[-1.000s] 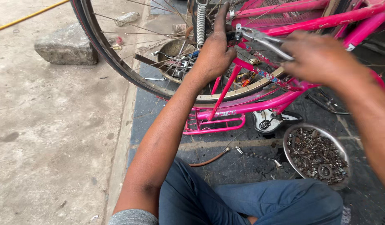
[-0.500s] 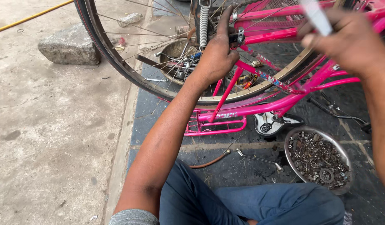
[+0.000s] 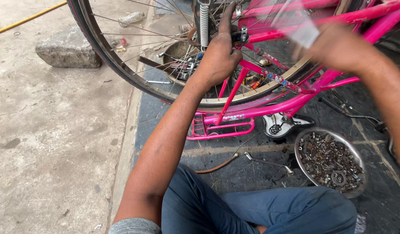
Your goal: The person sits on the ground beside a pink bicycle and works on the rear wheel and brake assembly. They thread and position the brake cable by hand, fit small hardware parts, and use pliers to grip and tighten components at the brake mount.
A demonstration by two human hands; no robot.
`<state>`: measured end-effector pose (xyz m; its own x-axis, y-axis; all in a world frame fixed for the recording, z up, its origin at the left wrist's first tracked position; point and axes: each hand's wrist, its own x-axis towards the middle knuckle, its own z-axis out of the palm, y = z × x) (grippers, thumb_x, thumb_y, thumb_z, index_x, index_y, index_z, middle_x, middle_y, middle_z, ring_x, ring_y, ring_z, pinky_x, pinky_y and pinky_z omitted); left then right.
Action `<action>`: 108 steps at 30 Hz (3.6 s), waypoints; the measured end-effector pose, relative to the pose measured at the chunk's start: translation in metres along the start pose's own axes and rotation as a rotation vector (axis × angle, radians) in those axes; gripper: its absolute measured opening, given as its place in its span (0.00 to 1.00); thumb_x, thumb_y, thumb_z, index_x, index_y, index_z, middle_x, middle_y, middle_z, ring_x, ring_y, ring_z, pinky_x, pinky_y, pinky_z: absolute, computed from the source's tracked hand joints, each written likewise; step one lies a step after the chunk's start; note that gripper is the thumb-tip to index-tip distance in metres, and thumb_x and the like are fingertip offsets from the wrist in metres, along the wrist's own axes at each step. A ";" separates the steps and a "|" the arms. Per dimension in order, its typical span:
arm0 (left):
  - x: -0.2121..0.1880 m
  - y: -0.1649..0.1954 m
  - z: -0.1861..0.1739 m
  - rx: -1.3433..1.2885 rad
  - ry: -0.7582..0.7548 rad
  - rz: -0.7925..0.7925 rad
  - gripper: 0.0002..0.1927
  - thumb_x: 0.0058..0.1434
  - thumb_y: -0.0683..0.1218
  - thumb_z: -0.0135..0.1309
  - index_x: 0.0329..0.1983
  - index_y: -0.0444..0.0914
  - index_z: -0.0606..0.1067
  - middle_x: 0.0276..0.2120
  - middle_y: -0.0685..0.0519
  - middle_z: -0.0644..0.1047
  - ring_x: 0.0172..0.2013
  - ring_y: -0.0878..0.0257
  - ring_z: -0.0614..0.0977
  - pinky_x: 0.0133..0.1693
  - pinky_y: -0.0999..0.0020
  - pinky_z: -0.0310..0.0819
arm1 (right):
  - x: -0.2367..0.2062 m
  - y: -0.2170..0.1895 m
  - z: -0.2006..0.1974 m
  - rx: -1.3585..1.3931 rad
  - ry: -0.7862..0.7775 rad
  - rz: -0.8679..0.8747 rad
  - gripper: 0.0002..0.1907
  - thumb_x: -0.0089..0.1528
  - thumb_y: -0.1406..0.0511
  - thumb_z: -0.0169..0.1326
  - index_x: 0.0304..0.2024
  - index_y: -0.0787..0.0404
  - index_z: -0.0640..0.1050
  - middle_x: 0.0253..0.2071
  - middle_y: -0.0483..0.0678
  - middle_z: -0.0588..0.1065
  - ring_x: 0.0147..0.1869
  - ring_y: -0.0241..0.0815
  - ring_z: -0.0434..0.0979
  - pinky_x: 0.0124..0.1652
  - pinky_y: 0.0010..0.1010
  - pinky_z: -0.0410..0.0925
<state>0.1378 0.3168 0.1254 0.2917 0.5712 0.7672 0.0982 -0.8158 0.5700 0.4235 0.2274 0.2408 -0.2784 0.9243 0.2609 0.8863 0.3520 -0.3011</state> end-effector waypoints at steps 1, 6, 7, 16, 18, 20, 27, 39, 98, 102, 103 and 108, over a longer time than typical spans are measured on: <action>0.000 0.000 0.000 0.049 0.018 0.034 0.55 0.53 0.33 0.53 0.79 0.38 0.35 0.59 0.28 0.73 0.58 0.38 0.79 0.64 0.54 0.70 | 0.002 0.005 -0.004 -0.063 -0.056 -0.019 0.10 0.60 0.66 0.59 0.42 0.64 0.81 0.29 0.43 0.78 0.33 0.39 0.77 0.35 0.35 0.69; 0.000 0.001 0.000 0.041 0.021 0.039 0.54 0.55 0.32 0.51 0.80 0.40 0.37 0.57 0.32 0.76 0.58 0.41 0.81 0.63 0.56 0.73 | 0.005 0.006 -0.027 0.280 0.249 0.156 0.13 0.70 0.60 0.55 0.52 0.61 0.78 0.27 0.43 0.66 0.29 0.39 0.63 0.30 0.36 0.57; 0.000 0.001 0.001 0.045 0.025 0.059 0.54 0.54 0.32 0.51 0.80 0.40 0.36 0.58 0.31 0.75 0.59 0.40 0.80 0.63 0.55 0.72 | 0.004 -0.001 -0.018 0.251 0.331 0.145 0.14 0.71 0.60 0.55 0.53 0.62 0.77 0.31 0.43 0.69 0.32 0.38 0.66 0.31 0.36 0.60; -0.002 -0.001 0.001 0.058 0.007 -0.004 0.54 0.55 0.32 0.51 0.80 0.39 0.36 0.58 0.28 0.74 0.59 0.37 0.79 0.63 0.53 0.72 | -0.014 -0.045 -0.019 0.147 0.209 -0.124 0.17 0.67 0.61 0.56 0.52 0.67 0.75 0.38 0.53 0.76 0.40 0.49 0.75 0.40 0.40 0.67; -0.001 0.000 0.001 0.033 0.013 0.032 0.54 0.55 0.32 0.50 0.80 0.39 0.36 0.59 0.29 0.75 0.59 0.38 0.80 0.63 0.54 0.73 | -0.012 -0.038 -0.012 0.188 0.350 0.070 0.16 0.71 0.61 0.58 0.48 0.69 0.75 0.39 0.57 0.75 0.40 0.52 0.73 0.40 0.43 0.65; 0.000 0.000 0.001 0.000 0.001 0.026 0.54 0.56 0.33 0.51 0.80 0.39 0.36 0.57 0.33 0.78 0.58 0.41 0.81 0.64 0.55 0.73 | -0.004 -0.031 0.006 -0.193 0.225 0.103 0.16 0.63 0.64 0.61 0.49 0.68 0.76 0.40 0.59 0.76 0.41 0.55 0.75 0.39 0.45 0.69; -0.001 -0.010 0.003 0.006 0.003 -0.006 0.52 0.55 0.32 0.51 0.80 0.38 0.40 0.64 0.32 0.71 0.63 0.43 0.78 0.66 0.57 0.70 | -0.019 -0.011 -0.019 0.008 0.306 -0.190 0.13 0.69 0.61 0.61 0.47 0.64 0.77 0.44 0.53 0.78 0.41 0.41 0.78 0.40 0.34 0.72; -0.056 0.046 -0.012 0.120 0.115 0.015 0.29 0.65 0.44 0.55 0.69 0.36 0.66 0.64 0.39 0.72 0.60 0.48 0.79 0.54 0.59 0.79 | -0.152 -0.083 0.262 1.664 0.173 0.222 0.19 0.59 0.69 0.56 0.53 0.67 0.74 0.61 0.56 0.77 0.42 0.43 0.79 0.44 0.32 0.72; -0.021 0.037 0.037 -1.374 -0.097 -0.745 0.06 0.67 0.43 0.51 0.43 0.36 0.71 0.23 0.56 0.69 0.19 0.68 0.70 0.26 0.64 0.78 | -0.097 -0.134 0.204 1.881 0.219 0.225 0.27 0.68 0.51 0.53 0.59 0.64 0.73 0.52 0.71 0.68 0.39 0.58 0.78 0.34 0.37 0.75; -0.023 0.028 0.045 -1.342 -0.066 -0.767 0.05 0.67 0.43 0.49 0.41 0.37 0.69 0.23 0.57 0.67 0.18 0.68 0.69 0.24 0.65 0.75 | -0.111 -0.153 0.188 0.646 0.600 0.047 0.35 0.60 0.55 0.60 0.62 0.66 0.64 0.60 0.60 0.66 0.51 0.46 0.79 0.39 0.31 0.77; -0.023 0.027 0.047 -1.338 -0.062 -0.753 0.05 0.67 0.43 0.49 0.41 0.36 0.69 0.23 0.57 0.67 0.19 0.68 0.68 0.25 0.64 0.75 | -0.112 -0.157 0.184 0.526 0.556 0.097 0.33 0.57 0.57 0.63 0.58 0.67 0.68 0.59 0.59 0.66 0.49 0.45 0.80 0.36 0.31 0.78; -0.023 0.039 0.046 -1.100 0.000 -0.731 0.08 0.66 0.44 0.50 0.43 0.34 0.69 0.25 0.53 0.72 0.20 0.64 0.74 0.27 0.60 0.78 | -0.101 -0.170 0.173 0.221 0.583 0.134 0.20 0.59 0.64 0.67 0.50 0.67 0.78 0.55 0.56 0.70 0.46 0.43 0.79 0.41 0.31 0.75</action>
<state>0.1789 0.2679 0.1163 0.5016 0.8456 0.1827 -0.5874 0.1778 0.7895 0.2370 0.0994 0.1067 0.1316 0.7524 0.6454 0.7850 0.3185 -0.5313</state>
